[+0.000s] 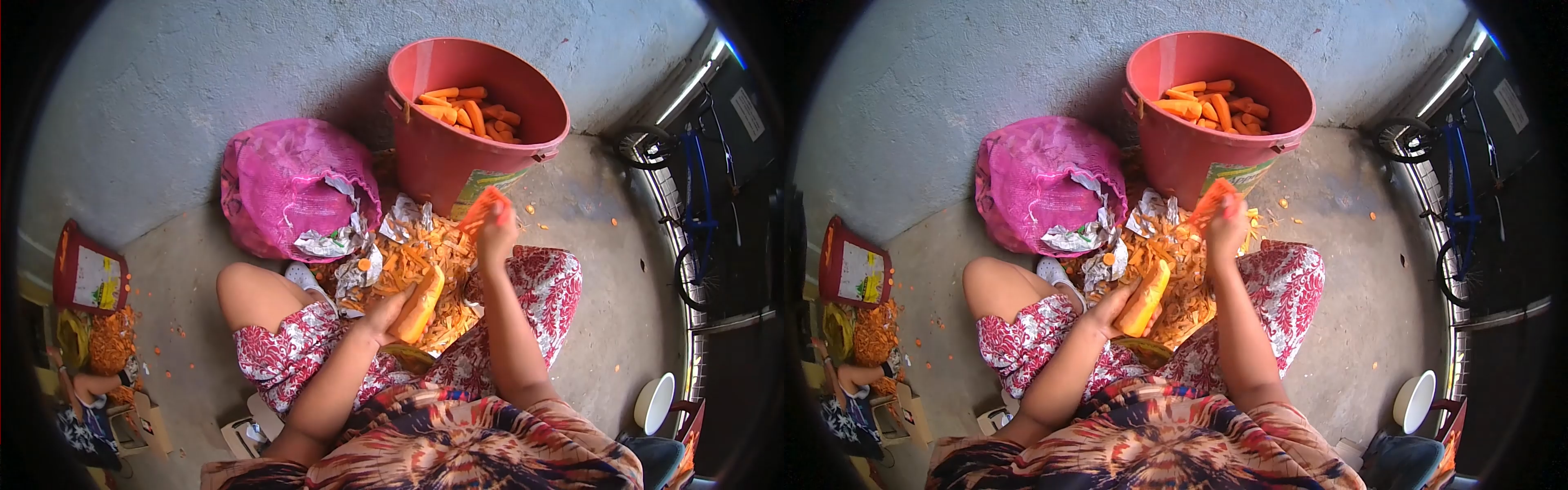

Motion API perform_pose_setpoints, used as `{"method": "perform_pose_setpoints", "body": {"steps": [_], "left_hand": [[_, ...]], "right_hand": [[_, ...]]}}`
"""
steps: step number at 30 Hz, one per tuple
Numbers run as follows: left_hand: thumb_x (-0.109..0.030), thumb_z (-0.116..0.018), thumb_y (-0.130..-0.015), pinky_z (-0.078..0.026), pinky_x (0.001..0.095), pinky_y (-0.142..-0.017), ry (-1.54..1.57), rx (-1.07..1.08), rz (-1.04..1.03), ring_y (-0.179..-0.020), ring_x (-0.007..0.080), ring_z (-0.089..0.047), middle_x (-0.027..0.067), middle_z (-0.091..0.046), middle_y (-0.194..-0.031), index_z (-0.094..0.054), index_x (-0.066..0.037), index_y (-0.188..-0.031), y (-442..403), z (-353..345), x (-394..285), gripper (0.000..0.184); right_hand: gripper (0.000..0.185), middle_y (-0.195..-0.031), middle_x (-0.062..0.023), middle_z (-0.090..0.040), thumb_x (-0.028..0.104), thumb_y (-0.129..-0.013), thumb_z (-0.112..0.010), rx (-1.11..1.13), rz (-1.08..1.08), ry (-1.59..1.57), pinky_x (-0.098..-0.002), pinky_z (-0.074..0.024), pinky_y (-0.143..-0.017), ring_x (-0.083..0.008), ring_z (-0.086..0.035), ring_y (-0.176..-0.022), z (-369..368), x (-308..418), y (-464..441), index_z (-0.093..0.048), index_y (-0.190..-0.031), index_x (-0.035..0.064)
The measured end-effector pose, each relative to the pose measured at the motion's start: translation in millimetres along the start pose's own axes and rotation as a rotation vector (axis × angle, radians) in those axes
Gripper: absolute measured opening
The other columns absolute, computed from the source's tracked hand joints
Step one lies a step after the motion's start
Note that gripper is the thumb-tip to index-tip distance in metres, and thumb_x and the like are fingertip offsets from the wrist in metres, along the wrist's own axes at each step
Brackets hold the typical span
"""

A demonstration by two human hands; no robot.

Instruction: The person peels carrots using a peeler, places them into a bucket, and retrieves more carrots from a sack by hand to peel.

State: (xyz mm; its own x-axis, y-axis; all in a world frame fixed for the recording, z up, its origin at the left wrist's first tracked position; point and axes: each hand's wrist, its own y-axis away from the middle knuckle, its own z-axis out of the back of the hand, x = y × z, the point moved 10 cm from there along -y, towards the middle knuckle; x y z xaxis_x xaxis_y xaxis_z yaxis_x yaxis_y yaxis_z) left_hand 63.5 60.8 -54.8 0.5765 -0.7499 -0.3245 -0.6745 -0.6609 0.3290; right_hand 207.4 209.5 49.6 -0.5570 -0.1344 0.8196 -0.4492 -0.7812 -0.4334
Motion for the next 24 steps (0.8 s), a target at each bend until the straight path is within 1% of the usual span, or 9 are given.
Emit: {"method": "perform_pose_setpoints", "body": {"steps": [1,5,7,8,12,16,19,22,24], "left_hand": [[-0.045,-0.034,-0.085,-0.047,0.0338,-0.055,0.022,-0.038,0.000,-0.065,0.0204,-0.055,0.0112,-0.054,-0.079,-0.046,-0.009,-0.101,2,-4,1,0.041],[-0.046,-0.038,-0.083,-0.047,0.0359,-0.057,0.097,-0.145,-0.079,-0.070,0.0202,-0.055,0.0102,-0.055,-0.082,-0.047,-0.011,-0.102,-7,19,-10,0.040],[-0.045,-0.039,-0.083,-0.047,0.0357,-0.057,0.099,-0.219,-0.113,-0.072,0.0206,-0.055,0.0084,-0.056,-0.084,-0.049,-0.011,-0.102,-6,29,-15,0.040],[-0.045,-0.039,-0.083,-0.047,0.0356,-0.057,0.099,-0.261,-0.129,-0.072,0.0209,-0.055,0.0074,-0.056,-0.085,-0.049,-0.011,-0.102,-4,34,-17,0.040],[-0.034,-0.038,-0.087,-0.046,0.0298,-0.070,0.091,-0.212,-0.253,-0.080,0.0151,-0.055,0.0031,-0.057,-0.088,-0.050,-0.006,-0.102,-9,16,-34,0.033],[-0.031,-0.040,-0.087,-0.045,0.0293,-0.073,0.246,-0.154,-0.287,-0.083,0.0135,-0.055,0.0032,-0.057,-0.092,-0.049,-0.007,-0.104,-11,17,-32,0.031],[-0.036,-0.037,-0.087,-0.047,0.0296,-0.066,0.175,-0.244,-0.275,-0.078,0.0144,-0.056,0.0039,-0.057,-0.088,-0.048,-0.008,-0.102,-8,15,-31,0.034],[-0.041,-0.034,-0.086,-0.048,0.0372,-0.056,-0.018,-0.119,-0.130,-0.072,0.0206,-0.056,0.0067,-0.056,-0.084,-0.048,-0.009,-0.100,-7,22,-12,0.037],[-0.048,-0.035,-0.084,-0.047,0.0348,-0.051,-0.014,-0.129,-0.025,-0.067,0.0214,-0.055,0.0101,-0.054,-0.078,-0.046,-0.009,-0.100,-5,12,8,0.044]], "right_hand": [[0.016,-0.060,-0.0107,-0.050,0.014,-0.084,-0.045,-0.018,-0.244,-0.239,-0.0298,-0.0382,-0.050,-0.0183,-0.043,-0.052,1,-20,-9,-0.050,-0.076,0.0010],[0.015,-0.056,-0.0031,-0.045,0.012,-0.085,-0.044,0.205,-0.117,-0.261,-0.0252,-0.0350,-0.049,-0.0094,-0.039,-0.053,-18,-4,10,-0.050,-0.077,0.0014],[0.012,-0.056,0.0014,-0.042,0.011,-0.085,-0.043,0.434,-0.209,-0.385,-0.0229,-0.0332,-0.046,-0.0061,-0.037,-0.052,-24,32,44,-0.051,-0.080,0.0031],[0.013,-0.056,0.0027,-0.043,0.012,-0.086,-0.043,0.517,-0.349,-0.485,-0.0222,-0.0334,-0.045,-0.0051,-0.037,-0.051,-29,36,62,-0.051,-0.081,0.0027],[0.015,-0.053,-0.0001,-0.041,0.011,-0.084,-0.047,0.644,-0.146,-0.403,-0.0260,-0.0332,-0.045,-0.0074,-0.034,-0.050,-37,62,89,-0.046,-0.071,0.0023],[0.020,-0.051,-0.0065,-0.039,0.012,-0.082,-0.049,0.633,-0.116,-0.397,-0.0283,-0.0327,-0.045,-0.0105,-0.032,-0.049,-44,54,92,-0.041,-0.067,0.0019],[0.015,-0.051,-0.0100,-0.042,0.011,-0.081,-0.050,0.636,-0.018,-0.276,-0.0307,-0.0354,-0.045,-0.0159,-0.039,-0.046,-41,63,92,-0.044,-0.070,0.0017],[0.010,-0.054,-0.0133,-0.048,0.009,-0.081,-0.049,0.417,0.201,-0.153,-0.0340,-0.0384,-0.047,-0.0250,-0.049,-0.049,-35,51,67,-0.048,-0.074,0.0016],[0.010,-0.059,-0.0154,-0.052,0.010,-0.081,-0.047,0.167,0.148,0.032,-0.0364,-0.0400,-0.050,-0.0311,-0.054,-0.056,-17,33,20,-0.050,-0.078,0.0018]]}}
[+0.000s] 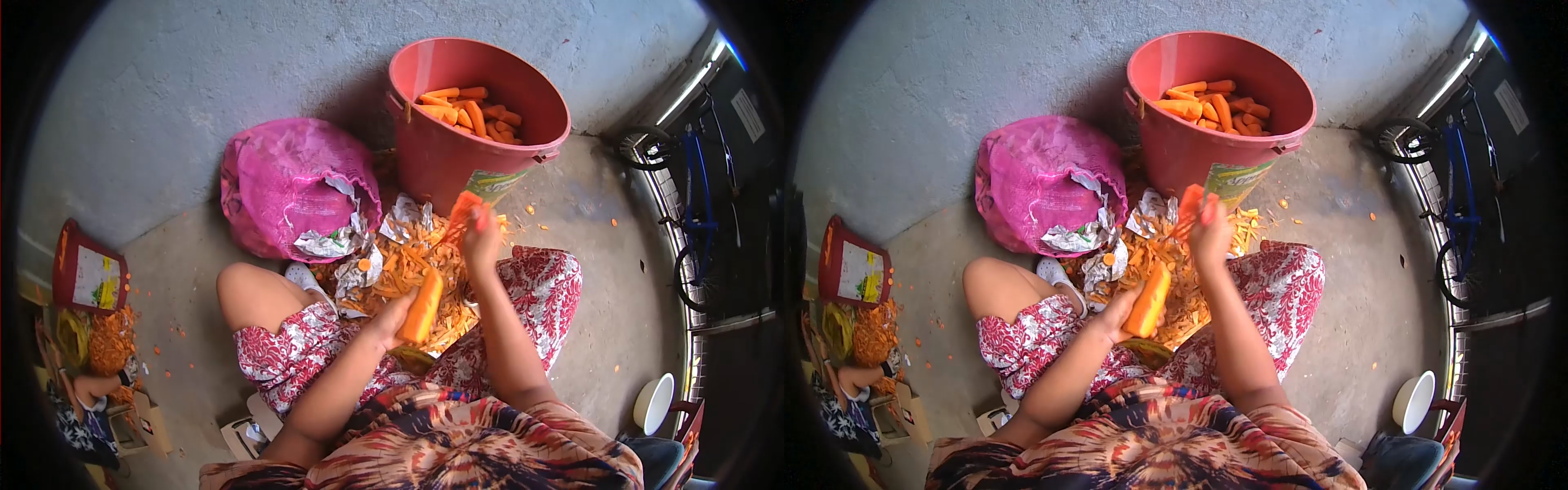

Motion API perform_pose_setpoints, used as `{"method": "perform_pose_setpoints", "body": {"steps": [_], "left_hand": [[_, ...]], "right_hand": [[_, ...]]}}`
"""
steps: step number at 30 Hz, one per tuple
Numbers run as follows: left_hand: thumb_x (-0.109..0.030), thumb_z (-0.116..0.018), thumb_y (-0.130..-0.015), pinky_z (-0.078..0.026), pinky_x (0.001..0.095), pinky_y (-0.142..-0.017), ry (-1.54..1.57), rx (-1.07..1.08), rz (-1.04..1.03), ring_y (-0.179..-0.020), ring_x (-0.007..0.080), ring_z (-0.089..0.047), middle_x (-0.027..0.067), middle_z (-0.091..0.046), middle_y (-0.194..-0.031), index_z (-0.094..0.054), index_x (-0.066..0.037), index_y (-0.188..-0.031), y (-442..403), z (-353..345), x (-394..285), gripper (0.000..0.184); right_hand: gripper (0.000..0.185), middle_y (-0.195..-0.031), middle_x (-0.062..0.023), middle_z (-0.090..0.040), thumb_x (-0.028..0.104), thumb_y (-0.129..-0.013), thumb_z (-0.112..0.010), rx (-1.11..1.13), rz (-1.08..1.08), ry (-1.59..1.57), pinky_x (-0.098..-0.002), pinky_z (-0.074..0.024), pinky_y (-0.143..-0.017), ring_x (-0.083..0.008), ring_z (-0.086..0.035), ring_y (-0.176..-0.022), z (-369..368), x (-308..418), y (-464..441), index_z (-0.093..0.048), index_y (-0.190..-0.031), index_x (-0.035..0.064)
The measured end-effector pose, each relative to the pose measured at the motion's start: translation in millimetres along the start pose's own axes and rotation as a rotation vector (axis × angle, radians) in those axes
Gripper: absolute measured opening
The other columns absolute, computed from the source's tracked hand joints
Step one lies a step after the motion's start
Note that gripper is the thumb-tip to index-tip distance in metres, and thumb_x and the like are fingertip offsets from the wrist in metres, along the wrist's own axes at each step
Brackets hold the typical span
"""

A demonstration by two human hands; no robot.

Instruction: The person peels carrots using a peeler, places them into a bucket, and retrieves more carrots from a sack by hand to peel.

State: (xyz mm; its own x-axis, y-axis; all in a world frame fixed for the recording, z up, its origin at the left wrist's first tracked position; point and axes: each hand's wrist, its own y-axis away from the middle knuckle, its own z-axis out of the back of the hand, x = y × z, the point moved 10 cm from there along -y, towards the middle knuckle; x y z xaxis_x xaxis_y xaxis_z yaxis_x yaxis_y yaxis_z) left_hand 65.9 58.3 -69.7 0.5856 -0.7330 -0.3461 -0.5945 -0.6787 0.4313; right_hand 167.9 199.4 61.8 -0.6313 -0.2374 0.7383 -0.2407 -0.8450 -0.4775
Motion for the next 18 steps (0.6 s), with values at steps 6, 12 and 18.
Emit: {"method": "perform_pose_setpoints", "body": {"steps": [6,12,18], "left_hand": [[-0.046,-0.038,-0.084,-0.048,0.0324,-0.052,-0.018,-0.064,-0.149,-0.067,0.0193,-0.055,0.0093,-0.054,-0.078,-0.044,-0.008,-0.103,2,-2,-23,0.044],[-0.021,-0.061,-0.072,-0.047,0.0300,-0.062,-0.508,-0.345,-0.363,-0.077,0.0177,-0.054,0.0090,-0.052,-0.088,-0.038,-0.004,-0.111,14,18,-59,0.048],[-0.024,-0.060,-0.074,-0.043,0.0304,-0.073,-0.757,-0.408,-0.473,-0.088,0.0180,-0.052,0.0093,-0.051,-0.096,-0.038,-0.003,-0.112,19,16,-69,0.048]], "right_hand": [[0.019,-0.057,-0.0119,-0.048,0.018,-0.085,-0.045,0.010,-0.184,-0.188,-0.0310,-0.0387,-0.051,-0.0210,-0.046,-0.051,11,-22,-11,-0.050,-0.079,0.0001],[0.015,-0.056,-0.0030,-0.048,0.014,-0.085,-0.045,0.150,-0.404,-0.406,-0.0253,-0.0353,-0.047,-0.0081,-0.040,-0.050,-10,-40,19,-0.053,-0.082,0.0011],[0.016,-0.057,0.0007,-0.047,0.013,-0.086,-0.043,0.203,-0.347,-0.289,-0.0243,-0.0348,-0.046,-0.0061,-0.040,-0.050,-4,-19,19,-0.053,-0.082,0.0012]]}}
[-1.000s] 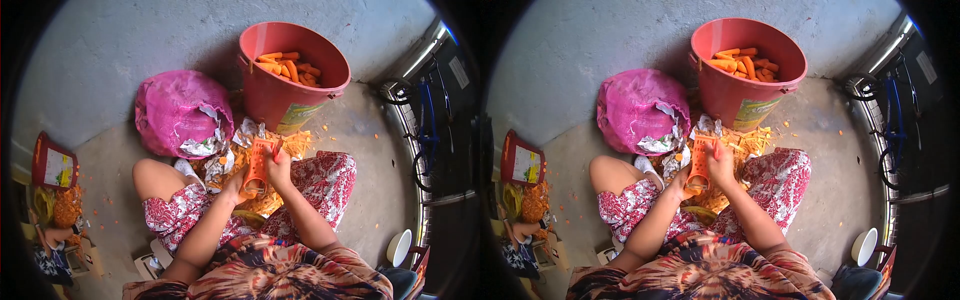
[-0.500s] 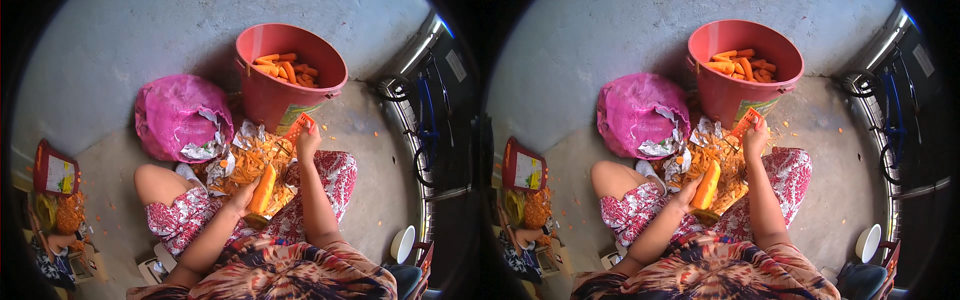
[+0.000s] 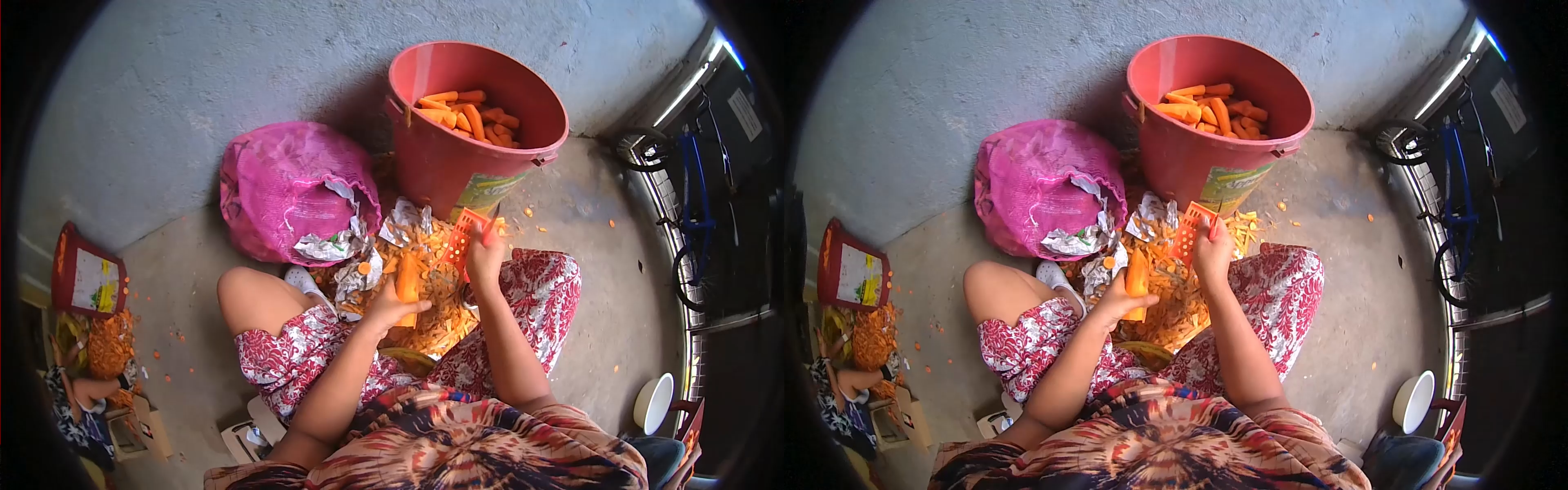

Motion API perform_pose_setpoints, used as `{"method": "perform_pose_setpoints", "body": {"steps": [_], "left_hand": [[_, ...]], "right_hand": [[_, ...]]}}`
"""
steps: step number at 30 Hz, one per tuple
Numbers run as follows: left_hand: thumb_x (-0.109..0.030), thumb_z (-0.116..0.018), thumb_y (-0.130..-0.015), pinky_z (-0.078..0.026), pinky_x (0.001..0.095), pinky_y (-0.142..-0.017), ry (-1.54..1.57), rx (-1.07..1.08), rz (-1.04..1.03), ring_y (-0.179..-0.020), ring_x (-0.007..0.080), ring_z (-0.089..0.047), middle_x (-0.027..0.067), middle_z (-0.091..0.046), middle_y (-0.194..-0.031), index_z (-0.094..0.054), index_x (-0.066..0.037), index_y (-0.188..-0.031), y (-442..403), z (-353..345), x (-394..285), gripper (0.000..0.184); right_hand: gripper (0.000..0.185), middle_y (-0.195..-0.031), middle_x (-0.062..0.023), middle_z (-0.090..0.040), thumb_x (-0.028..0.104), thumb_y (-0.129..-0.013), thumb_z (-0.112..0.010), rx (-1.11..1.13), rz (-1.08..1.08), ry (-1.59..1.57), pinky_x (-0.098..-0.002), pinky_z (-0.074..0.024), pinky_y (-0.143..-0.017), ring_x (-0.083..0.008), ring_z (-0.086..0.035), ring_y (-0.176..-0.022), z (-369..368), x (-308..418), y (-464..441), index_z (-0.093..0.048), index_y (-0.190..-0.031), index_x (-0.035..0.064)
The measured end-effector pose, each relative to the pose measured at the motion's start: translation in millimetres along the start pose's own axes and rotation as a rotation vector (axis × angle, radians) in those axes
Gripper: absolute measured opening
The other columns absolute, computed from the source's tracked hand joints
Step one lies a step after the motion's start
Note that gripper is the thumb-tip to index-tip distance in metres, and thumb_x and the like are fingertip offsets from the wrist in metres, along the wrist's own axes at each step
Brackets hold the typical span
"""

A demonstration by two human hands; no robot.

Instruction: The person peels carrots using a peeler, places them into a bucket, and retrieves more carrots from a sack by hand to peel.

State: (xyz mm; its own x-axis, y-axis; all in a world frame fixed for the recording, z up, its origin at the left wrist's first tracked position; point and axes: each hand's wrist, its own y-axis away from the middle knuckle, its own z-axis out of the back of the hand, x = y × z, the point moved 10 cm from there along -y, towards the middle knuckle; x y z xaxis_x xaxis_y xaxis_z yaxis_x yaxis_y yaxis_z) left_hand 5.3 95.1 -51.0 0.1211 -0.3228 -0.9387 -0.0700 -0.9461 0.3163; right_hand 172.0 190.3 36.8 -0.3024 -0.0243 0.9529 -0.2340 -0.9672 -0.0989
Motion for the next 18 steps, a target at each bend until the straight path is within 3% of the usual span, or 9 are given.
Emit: {"method": "perform_pose_setpoints", "body": {"steps": [2,5,7,11,14,18], "left_hand": [[-0.033,-0.058,-0.076,-0.047,0.0314,-0.064,0.232,0.020,0.129,-0.077,0.0182,-0.055,0.0070,-0.053,-0.090,-0.042,-0.006,-0.109,-2,-1,13,0.046],[-0.042,-0.049,-0.079,-0.049,0.0368,-0.059,0.685,0.211,0.358,-0.073,0.0205,-0.057,0.0069,-0.055,-0.084,-0.045,-0.007,-0.106,3,-16,25,0.045],[-0.046,-0.046,-0.079,-0.049,0.0394,-0.056,0.728,0.180,0.356,-0.071,0.0214,-0.057,0.0072,-0.056,-0.082,-0.048,-0.009,-0.104,1,-17,29,0.045],[-0.043,-0.044,-0.081,-0.049,0.0408,-0.054,0.812,0.169,0.334,-0.070,0.0220,-0.058,0.0066,-0.058,-0.083,-0.051,-0.010,-0.100,4,-24,22,0.040],[-0.046,-0.044,-0.081,-0.049,0.0364,-0.052,0.851,0.137,0.362,-0.065,0.0185,-0.057,0.0052,-0.056,-0.079,-0.052,-0.009,-0.096,6,-26,23,0.041],[-0.046,-0.040,-0.082,-0.048,0.0342,-0.050,0.794,0.401,0.361,-0.065,0.0166,-0.056,0.0050,-0.056,-0.078,-0.051,-0.008,-0.095,7,-39,27,0.042]], "right_hand": [[0.015,-0.057,0.0014,-0.046,0.013,-0.086,-0.043,0.019,-0.006,-0.042,-0.0237,-0.0344,-0.046,-0.0057,-0.039,-0.051,-5,0,3,-0.053,-0.082,0.0015],[0.013,-0.058,0.0023,-0.045,0.011,-0.085,-0.044,0.052,-0.024,-0.181,-0.0230,-0.0341,-0.047,-0.0054,-0.038,-0.052,-20,-21,7,-0.052,-0.083,0.0022],[0.011,-0.059,0.0033,-0.044,0.010,-0.085,-0.044,0.100,-0.121,-0.245,-0.0221,-0.0340,-0.048,-0.0052,-0.037,-0.052,-28,-13,20,-0.052,-0.085,0.0032],[0.012,-0.058,0.0016,-0.044,0.011,-0.084,-0.045,0.158,0.021,-0.286,-0.0240,-0.0346,-0.047,-0.0066,-0.038,-0.053,-48,0,38,-0.052,-0.079,0.0025],[0.021,-0.052,-0.0102,-0.043,0.015,-0.083,-0.048,0.173,0.160,0.051,-0.0312,-0.0346,-0.045,-0.0197,-0.040,-0.046,-49,16,45,-0.043,-0.067,0.0021],[0.022,-0.050,-0.0146,-0.041,0.018,-0.083,-0.048,0.003,0.267,0.145,-0.0354,-0.0350,-0.045,-0.0272,-0.039,-0.044,-33,23,34,-0.043,-0.069,0.0020]]}}
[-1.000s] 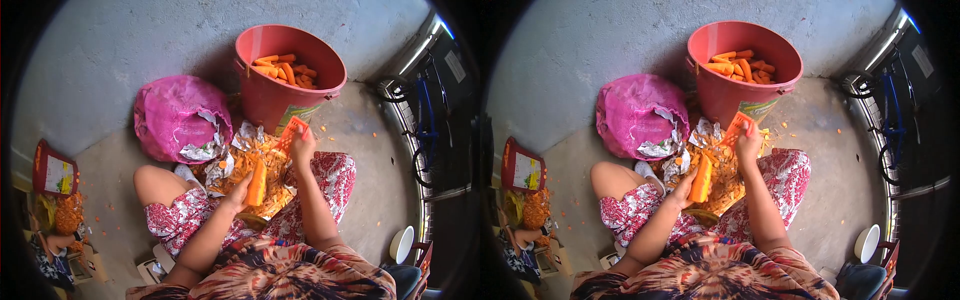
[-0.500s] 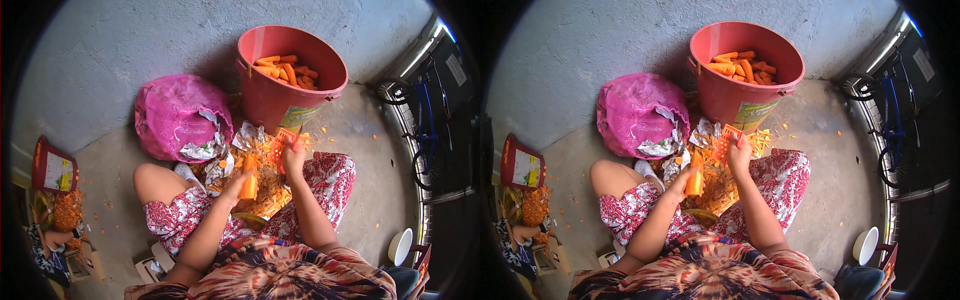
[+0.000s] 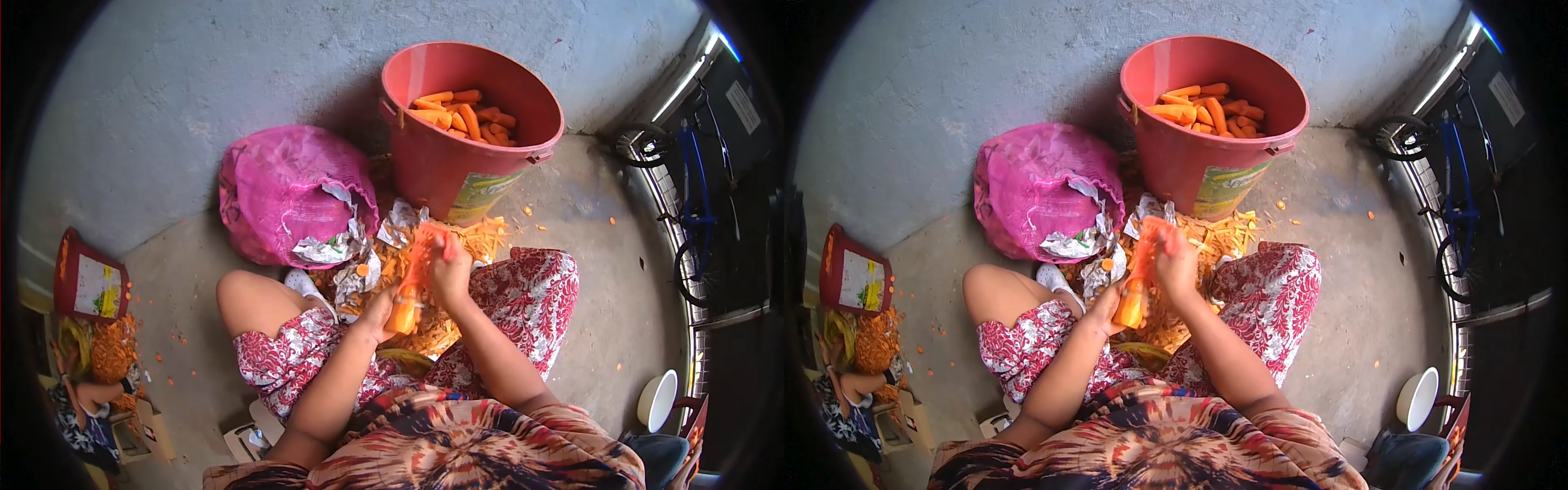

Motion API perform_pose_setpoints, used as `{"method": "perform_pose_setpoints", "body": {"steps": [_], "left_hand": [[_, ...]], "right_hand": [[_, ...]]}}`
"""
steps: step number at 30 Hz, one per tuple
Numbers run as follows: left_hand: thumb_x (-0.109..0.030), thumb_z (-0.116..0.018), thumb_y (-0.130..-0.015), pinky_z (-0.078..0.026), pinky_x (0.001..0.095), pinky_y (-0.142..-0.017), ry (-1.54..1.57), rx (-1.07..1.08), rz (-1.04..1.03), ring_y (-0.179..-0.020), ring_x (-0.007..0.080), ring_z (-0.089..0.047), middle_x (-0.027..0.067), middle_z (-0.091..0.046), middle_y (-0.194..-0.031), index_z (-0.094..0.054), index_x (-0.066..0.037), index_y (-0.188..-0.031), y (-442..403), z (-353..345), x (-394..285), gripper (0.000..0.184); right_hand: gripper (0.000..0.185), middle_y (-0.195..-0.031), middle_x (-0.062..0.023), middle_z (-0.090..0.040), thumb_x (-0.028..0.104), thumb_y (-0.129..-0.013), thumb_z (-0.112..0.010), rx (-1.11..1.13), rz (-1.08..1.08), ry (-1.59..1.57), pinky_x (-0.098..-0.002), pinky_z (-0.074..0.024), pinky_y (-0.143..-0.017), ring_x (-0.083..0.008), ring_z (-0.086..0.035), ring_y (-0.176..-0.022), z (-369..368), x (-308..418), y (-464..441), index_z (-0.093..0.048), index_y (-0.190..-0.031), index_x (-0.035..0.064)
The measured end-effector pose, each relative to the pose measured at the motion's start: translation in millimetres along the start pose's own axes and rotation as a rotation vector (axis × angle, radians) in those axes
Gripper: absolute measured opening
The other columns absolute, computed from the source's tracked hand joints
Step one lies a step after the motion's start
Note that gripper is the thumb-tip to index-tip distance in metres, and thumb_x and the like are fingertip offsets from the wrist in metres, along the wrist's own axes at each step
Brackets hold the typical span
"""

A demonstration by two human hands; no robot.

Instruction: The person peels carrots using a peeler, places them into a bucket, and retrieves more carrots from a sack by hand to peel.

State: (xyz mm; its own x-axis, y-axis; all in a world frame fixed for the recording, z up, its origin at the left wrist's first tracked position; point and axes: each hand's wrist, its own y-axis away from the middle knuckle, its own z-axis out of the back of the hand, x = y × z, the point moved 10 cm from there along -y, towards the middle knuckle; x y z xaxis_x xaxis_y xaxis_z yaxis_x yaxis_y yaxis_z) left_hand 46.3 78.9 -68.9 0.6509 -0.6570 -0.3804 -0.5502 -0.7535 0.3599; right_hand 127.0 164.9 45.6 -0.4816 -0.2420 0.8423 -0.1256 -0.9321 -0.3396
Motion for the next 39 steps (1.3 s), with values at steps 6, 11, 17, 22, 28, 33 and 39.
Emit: {"method": "perform_pose_setpoints", "body": {"steps": [6,11,17,22,28,33,39], "left_hand": [[-0.048,-0.035,-0.083,-0.045,0.0332,-0.050,0.057,0.100,0.144,-0.064,0.0216,-0.051,0.0093,-0.052,-0.074,-0.049,-0.008,-0.098,10,-20,16,0.045],[-0.044,-0.054,-0.076,-0.047,0.0316,-0.058,-0.391,-0.240,-0.142,-0.069,0.0209,-0.057,0.0107,-0.056,-0.079,-0.047,-0.005,-0.101,6,11,-20,0.047],[-0.032,-0.061,-0.067,-0.043,0.0393,-0.067,-1.548,-0.679,-0.317,-0.080,0.0350,-0.056,0.0213,-0.057,-0.086,-0.045,-0.002,-0.099,30,7,-67,0.047],[-0.027,-0.068,-0.061,-0.043,0.0377,-0.069,-1.569,-0.812,-0.365,-0.082,0.0341,-0.055,0.0203,-0.057,-0.084,-0.046,-0.001,-0.099,39,11,-87,0.051],[-0.018,-0.068,-0.058,-0.044,0.0390,-0.070,-1.658,-0.884,-0.407,-0.083,0.0340,-0.055,0.0194,-0.057,-0.088,-0.047,-0.003,-0.101,45,2,-95,0.050],[-0.013,-0.065,-0.060,-0.043,0.0421,-0.065,-1.724,-0.896,-0.543,-0.077,0.0346,-0.055,0.0169,-0.057,-0.081,-0.047,-0.005,-0.093,48,-9,-98,0.039],[-0.010,-0.063,-0.060,-0.043,0.0412,-0.065,-1.722,-0.880,-0.552,-0.078,0.0345,-0.054,0.0172,-0.057,-0.082,-0.049,-0.004,-0.097,44,-1,-96,0.040]], "right_hand": [[0.019,-0.054,-0.0100,-0.046,0.015,-0.085,-0.044,-0.400,-0.208,-0.159,-0.0317,-0.0368,-0.048,-0.0182,-0.043,-0.047,65,-66,-53,-0.047,-0.072,0.0015],[0.018,-0.058,0.0006,-0.048,0.017,-0.085,-0.043,-0.280,-0.173,-0.194,-0.0234,-0.0358,-0.046,-0.0067,-0.042,-0.050,57,-57,-43,-0.055,-0.085,0.0022],[0.018,-0.061,-0.0095,-0.054,0.015,-0.083,-0.044,0.463,-0.311,-0.021,-0.0288,-0.0420,-0.054,-0.0156,-0.053,-0.057,-4,-41,-14,-0.058,-0.083,0.0037],[0.024,-0.074,-0.0207,-0.058,0.022,-0.077,-0.049,0.909,-0.074,0.314,-0.0400,-0.0436,-0.063,-0.0359,-0.056,-0.071,-49,-51,36,-0.057,-0.080,0.0006],[0.023,-0.074,-0.0210,-0.057,0.022,-0.076,-0.050,1.019,-0.036,0.215,-0.0395,-0.0423,-0.065,-0.0351,-0.054,-0.072,-66,-46,57,-0.055,-0.082,0.0002],[0.022,-0.073,-0.0210,-0.056,0.021,-0.075,-0.051,1.004,-0.014,0.166,-0.0396,-0.0421,-0.064,-0.0350,-0.054,-0.071,-62,-43,56,-0.054,-0.082,0.0001],[0.020,-0.072,-0.0212,-0.056,0.018,-0.071,-0.052,1.002,0.016,0.201,-0.0402,-0.0422,-0.064,-0.0355,-0.054,-0.070,-62,-36,55,-0.055,-0.077,-0.0001]]}}
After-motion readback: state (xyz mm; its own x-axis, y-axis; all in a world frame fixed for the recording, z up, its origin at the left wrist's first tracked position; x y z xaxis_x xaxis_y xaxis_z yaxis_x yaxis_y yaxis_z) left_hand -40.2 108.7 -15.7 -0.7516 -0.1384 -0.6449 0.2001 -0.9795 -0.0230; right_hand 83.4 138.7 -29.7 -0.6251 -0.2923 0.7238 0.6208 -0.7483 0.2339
